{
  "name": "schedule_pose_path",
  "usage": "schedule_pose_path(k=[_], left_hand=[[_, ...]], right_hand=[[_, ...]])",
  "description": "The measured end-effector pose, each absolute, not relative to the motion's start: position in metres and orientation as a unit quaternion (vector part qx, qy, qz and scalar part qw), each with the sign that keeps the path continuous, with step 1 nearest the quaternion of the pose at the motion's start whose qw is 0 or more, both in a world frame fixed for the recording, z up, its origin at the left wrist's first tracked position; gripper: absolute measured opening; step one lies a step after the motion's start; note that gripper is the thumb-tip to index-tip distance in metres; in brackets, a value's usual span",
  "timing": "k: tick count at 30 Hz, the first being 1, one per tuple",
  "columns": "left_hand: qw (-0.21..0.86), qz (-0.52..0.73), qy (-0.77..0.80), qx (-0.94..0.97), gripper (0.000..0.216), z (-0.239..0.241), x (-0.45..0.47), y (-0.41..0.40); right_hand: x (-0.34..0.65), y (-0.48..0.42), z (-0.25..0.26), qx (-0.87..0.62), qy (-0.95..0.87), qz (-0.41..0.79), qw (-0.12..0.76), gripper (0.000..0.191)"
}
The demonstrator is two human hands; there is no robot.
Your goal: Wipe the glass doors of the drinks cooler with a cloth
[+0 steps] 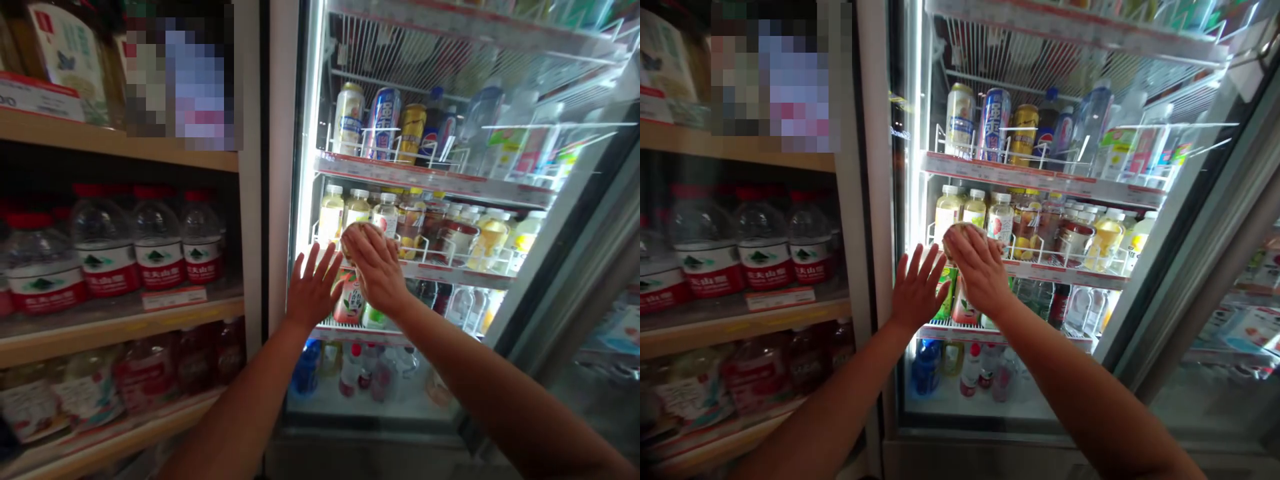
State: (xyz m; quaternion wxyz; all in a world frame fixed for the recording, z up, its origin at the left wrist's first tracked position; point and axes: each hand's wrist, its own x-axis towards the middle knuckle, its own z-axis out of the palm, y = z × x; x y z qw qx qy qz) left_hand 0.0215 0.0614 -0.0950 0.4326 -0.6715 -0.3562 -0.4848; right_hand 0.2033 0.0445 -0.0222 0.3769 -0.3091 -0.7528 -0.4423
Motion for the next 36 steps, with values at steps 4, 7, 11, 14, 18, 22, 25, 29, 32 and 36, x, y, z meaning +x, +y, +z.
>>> schedule_pose_path(k=[4, 7, 11, 14, 18, 22, 25, 29, 32, 36], left_hand=[[0.429, -0.481, -0.356, -0.676, 0.078, -0.095, 0.021, 0.062], [0.426, -0.478, -0.363, -0.677, 0.075, -0.095, 0.021, 0.062], [0.423, -0.483, -0.359, -0.678, 0.078, -0.095, 0.021, 0.061], [0.423, -0.481, -0.359, -0.679, 0.078, -0.094, 0.021, 0.06], [0.428, -0.478, -0.362, -0.676, 0.078, -0.094, 0.021, 0.061], [0.432, -0.475, -0.364, -0.675, 0.077, -0.094, 0.02, 0.062], [0.435, -0.469, -0.368, -0.675, 0.077, -0.095, 0.02, 0.063], [0.431, -0.472, -0.366, -0.677, 0.077, -0.095, 0.02, 0.062], [0.421, -0.477, -0.363, -0.681, 0.076, -0.095, 0.02, 0.063], [0.42, -0.474, -0.367, -0.682, 0.076, -0.095, 0.019, 0.063]], right_hand=[[0.203, 0.043, -0.01, -0.305, -0.765, -0.428, 0.372, 0.072], [0.202, 0.043, -0.008, -0.329, -0.744, -0.416, 0.406, 0.072], [0.206, 0.041, -0.02, -0.305, -0.774, -0.419, 0.363, 0.073], [0.216, 0.04, -0.017, -0.293, -0.782, -0.426, 0.348, 0.072], [0.235, 0.04, -0.011, -0.336, -0.728, -0.424, 0.421, 0.072], [0.253, 0.037, -0.029, -0.327, -0.756, -0.422, 0.378, 0.074], [0.271, 0.034, -0.031, -0.308, -0.779, -0.428, 0.339, 0.074], [0.295, 0.033, -0.022, -0.346, -0.717, -0.438, 0.418, 0.073], [0.309, 0.031, -0.033, -0.357, -0.713, -0.44, 0.414, 0.073], [0.332, 0.028, -0.048, -0.328, -0.76, -0.439, 0.35, 0.071]])
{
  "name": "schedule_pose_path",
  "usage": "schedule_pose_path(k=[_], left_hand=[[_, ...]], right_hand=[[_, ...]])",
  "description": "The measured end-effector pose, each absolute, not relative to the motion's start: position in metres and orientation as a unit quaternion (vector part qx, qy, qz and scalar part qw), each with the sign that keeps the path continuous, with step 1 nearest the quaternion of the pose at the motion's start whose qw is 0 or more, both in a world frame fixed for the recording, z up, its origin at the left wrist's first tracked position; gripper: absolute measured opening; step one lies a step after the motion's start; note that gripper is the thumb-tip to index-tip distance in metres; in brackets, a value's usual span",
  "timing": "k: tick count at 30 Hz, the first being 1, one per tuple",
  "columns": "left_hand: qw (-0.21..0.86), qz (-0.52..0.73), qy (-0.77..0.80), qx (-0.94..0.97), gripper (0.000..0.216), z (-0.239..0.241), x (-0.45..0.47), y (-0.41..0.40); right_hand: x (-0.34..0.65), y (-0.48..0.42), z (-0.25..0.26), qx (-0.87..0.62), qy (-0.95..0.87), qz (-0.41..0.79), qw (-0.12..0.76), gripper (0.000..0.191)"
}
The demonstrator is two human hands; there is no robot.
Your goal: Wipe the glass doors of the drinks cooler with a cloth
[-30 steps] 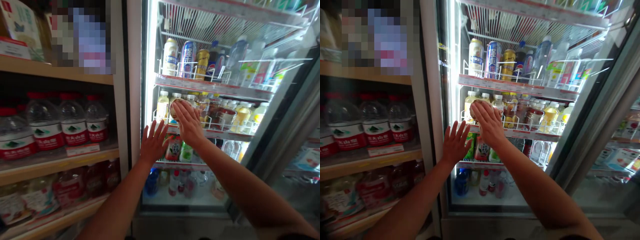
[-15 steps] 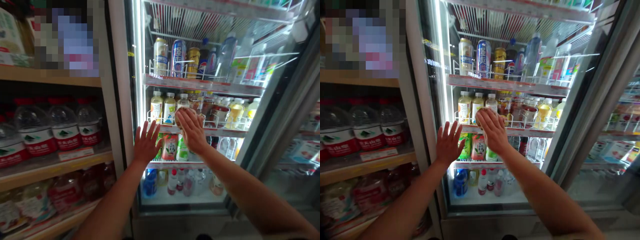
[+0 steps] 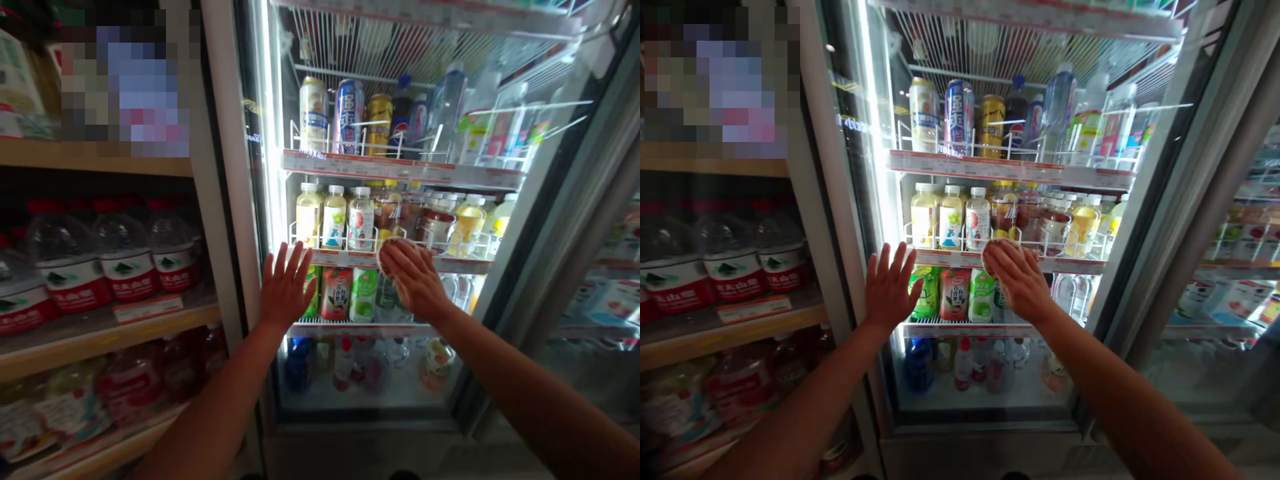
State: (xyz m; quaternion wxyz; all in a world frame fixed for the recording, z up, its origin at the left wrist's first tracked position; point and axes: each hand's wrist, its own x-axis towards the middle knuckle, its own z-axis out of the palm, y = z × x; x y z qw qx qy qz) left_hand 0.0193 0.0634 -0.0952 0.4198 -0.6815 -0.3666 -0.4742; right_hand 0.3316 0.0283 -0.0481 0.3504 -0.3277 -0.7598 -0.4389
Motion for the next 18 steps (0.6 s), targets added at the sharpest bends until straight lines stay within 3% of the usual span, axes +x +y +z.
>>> schedule_pose_path(k=[7, 13, 18], left_hand=[[0.425, -0.47, -0.374, -0.677, 0.077, -0.096, 0.021, 0.062], [0.448, -0.453, -0.38, -0.671, 0.077, -0.095, 0.022, 0.059], [0.458, -0.456, -0.381, -0.661, 0.077, -0.095, 0.023, 0.058]], right_hand=[[0.38, 0.031, -0.058, -0.364, -0.668, -0.446, 0.471, 0.065], [0.406, 0.031, -0.076, -0.356, -0.696, -0.456, 0.425, 0.063], [0.4, 0.036, -0.054, -0.349, -0.652, -0.458, 0.494, 0.059]])
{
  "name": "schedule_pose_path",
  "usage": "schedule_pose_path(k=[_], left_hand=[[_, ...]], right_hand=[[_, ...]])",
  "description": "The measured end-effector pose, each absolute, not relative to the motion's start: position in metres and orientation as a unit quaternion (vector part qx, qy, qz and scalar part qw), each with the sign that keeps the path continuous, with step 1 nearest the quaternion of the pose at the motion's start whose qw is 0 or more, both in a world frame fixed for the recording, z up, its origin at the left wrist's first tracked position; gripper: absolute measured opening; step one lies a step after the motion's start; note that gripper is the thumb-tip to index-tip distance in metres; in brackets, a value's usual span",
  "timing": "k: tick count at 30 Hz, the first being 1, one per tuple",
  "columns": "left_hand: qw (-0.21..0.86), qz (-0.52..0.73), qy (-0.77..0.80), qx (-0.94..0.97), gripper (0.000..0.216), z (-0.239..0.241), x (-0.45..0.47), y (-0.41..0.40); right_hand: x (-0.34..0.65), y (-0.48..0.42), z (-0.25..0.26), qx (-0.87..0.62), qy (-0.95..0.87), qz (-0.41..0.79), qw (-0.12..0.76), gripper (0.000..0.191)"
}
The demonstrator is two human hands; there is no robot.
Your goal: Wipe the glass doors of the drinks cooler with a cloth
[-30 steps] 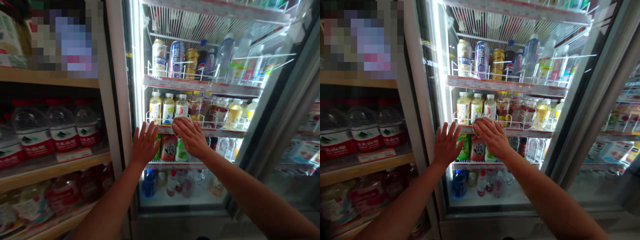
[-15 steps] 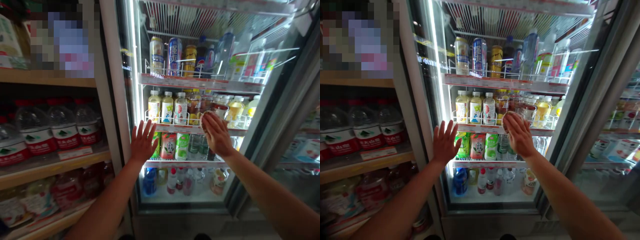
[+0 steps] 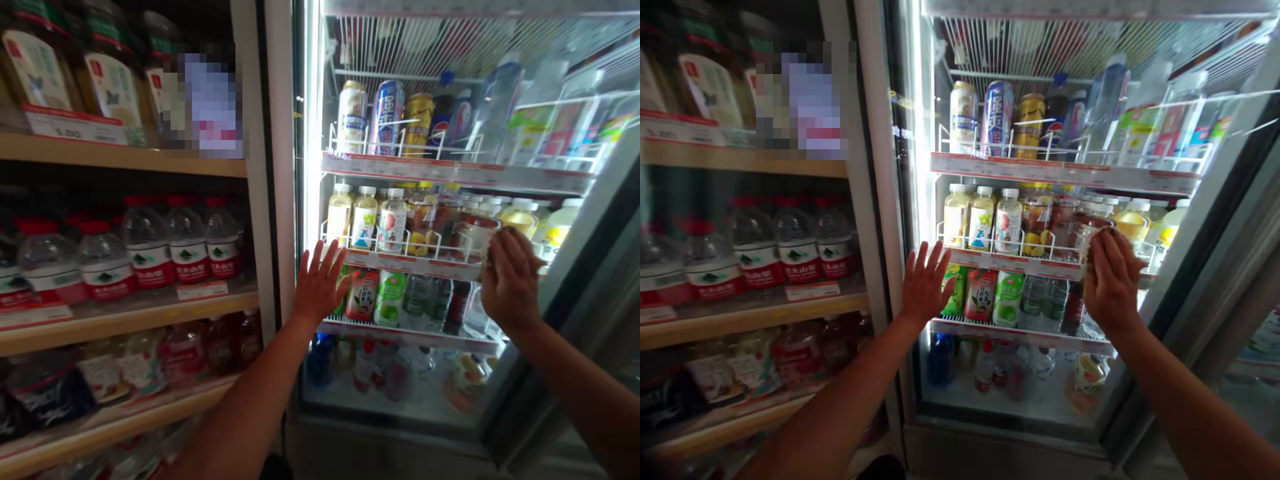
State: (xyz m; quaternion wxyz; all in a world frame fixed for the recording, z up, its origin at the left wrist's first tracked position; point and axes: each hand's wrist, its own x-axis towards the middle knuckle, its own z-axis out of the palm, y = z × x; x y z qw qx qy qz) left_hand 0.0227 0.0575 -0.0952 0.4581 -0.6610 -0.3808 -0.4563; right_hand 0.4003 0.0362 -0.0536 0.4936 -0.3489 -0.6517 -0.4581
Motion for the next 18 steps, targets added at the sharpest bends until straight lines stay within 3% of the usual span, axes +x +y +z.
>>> schedule_pose_path(k=[11, 18], left_hand=[[0.446, -0.454, -0.382, -0.67, 0.07, -0.097, 0.023, 0.058], [0.459, -0.444, -0.39, -0.664, 0.066, -0.098, 0.023, 0.058]], right_hand=[[0.312, 0.033, -0.048, -0.369, -0.691, -0.428, 0.451, 0.064], [0.258, 0.036, -0.03, -0.293, -0.756, -0.433, 0.394, 0.066]])
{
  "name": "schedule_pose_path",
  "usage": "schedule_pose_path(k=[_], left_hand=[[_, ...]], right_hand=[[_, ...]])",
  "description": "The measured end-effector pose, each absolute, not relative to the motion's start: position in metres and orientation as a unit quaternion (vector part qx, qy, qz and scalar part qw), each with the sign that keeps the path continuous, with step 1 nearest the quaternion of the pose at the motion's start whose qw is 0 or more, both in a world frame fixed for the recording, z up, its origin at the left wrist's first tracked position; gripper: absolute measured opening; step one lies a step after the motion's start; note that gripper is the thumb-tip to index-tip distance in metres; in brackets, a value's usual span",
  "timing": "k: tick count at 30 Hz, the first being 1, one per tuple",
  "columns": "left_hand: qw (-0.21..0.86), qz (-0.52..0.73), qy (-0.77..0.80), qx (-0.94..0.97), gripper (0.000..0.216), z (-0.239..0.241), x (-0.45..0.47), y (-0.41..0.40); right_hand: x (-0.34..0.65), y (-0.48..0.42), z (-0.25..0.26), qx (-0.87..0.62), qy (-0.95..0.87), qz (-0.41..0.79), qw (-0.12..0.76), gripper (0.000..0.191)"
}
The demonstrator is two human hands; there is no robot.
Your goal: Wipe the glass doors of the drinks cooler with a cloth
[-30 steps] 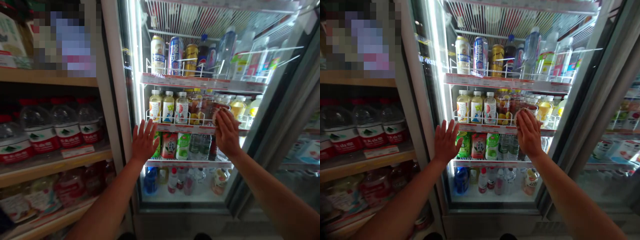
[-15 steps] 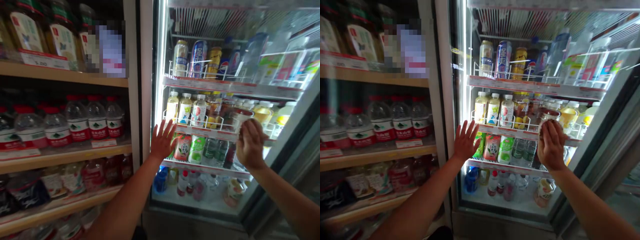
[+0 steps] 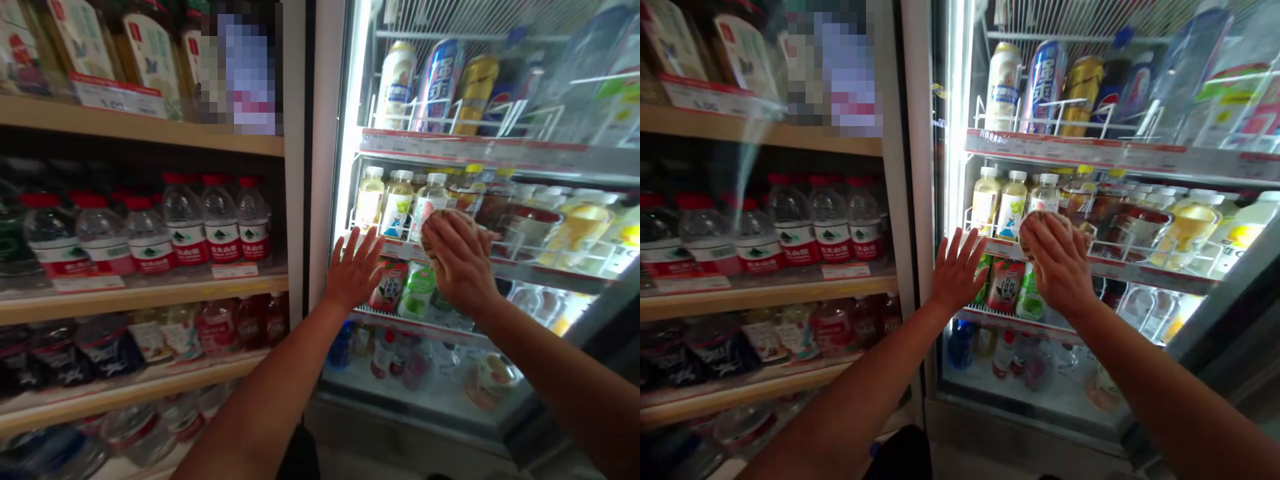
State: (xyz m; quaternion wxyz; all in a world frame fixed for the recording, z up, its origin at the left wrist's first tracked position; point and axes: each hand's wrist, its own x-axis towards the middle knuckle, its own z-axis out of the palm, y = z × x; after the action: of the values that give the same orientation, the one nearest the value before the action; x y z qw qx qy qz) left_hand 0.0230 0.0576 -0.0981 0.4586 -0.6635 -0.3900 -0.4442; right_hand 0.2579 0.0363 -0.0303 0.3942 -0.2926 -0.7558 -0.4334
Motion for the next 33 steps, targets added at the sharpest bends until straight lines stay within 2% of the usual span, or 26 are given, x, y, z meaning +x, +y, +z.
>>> schedule_pose_path(k=[5, 11, 14, 17, 22, 28, 33], left_hand=[[0.429, -0.438, -0.398, -0.682, 0.065, -0.098, 0.023, 0.057], [0.401, -0.431, -0.403, -0.701, 0.064, -0.098, 0.024, 0.057], [0.404, -0.428, -0.405, -0.7, 0.065, -0.099, 0.024, 0.058], [0.422, -0.432, -0.4, -0.69, 0.068, -0.099, 0.024, 0.059], [0.434, -0.444, -0.388, -0.682, 0.072, -0.098, 0.024, 0.059], [0.413, -0.451, -0.388, -0.69, 0.073, -0.099, 0.022, 0.061], [0.426, -0.466, -0.365, -0.684, 0.076, -0.1, 0.021, 0.062]], right_hand=[[0.228, 0.037, -0.016, -0.325, -0.73, -0.416, 0.434, 0.057], [0.222, 0.033, -0.032, -0.314, -0.78, -0.408, 0.355, 0.054], [0.233, 0.033, -0.023, -0.327, -0.753, -0.414, 0.392, 0.053], [0.242, 0.033, -0.027, -0.32, -0.732, -0.435, 0.416, 0.056], [0.239, 0.034, -0.039, -0.311, -0.771, -0.429, 0.352, 0.059], [0.216, 0.04, -0.027, -0.331, -0.728, -0.421, 0.428, 0.061], [0.204, 0.039, -0.033, -0.293, -0.774, -0.421, 0.371, 0.069]])
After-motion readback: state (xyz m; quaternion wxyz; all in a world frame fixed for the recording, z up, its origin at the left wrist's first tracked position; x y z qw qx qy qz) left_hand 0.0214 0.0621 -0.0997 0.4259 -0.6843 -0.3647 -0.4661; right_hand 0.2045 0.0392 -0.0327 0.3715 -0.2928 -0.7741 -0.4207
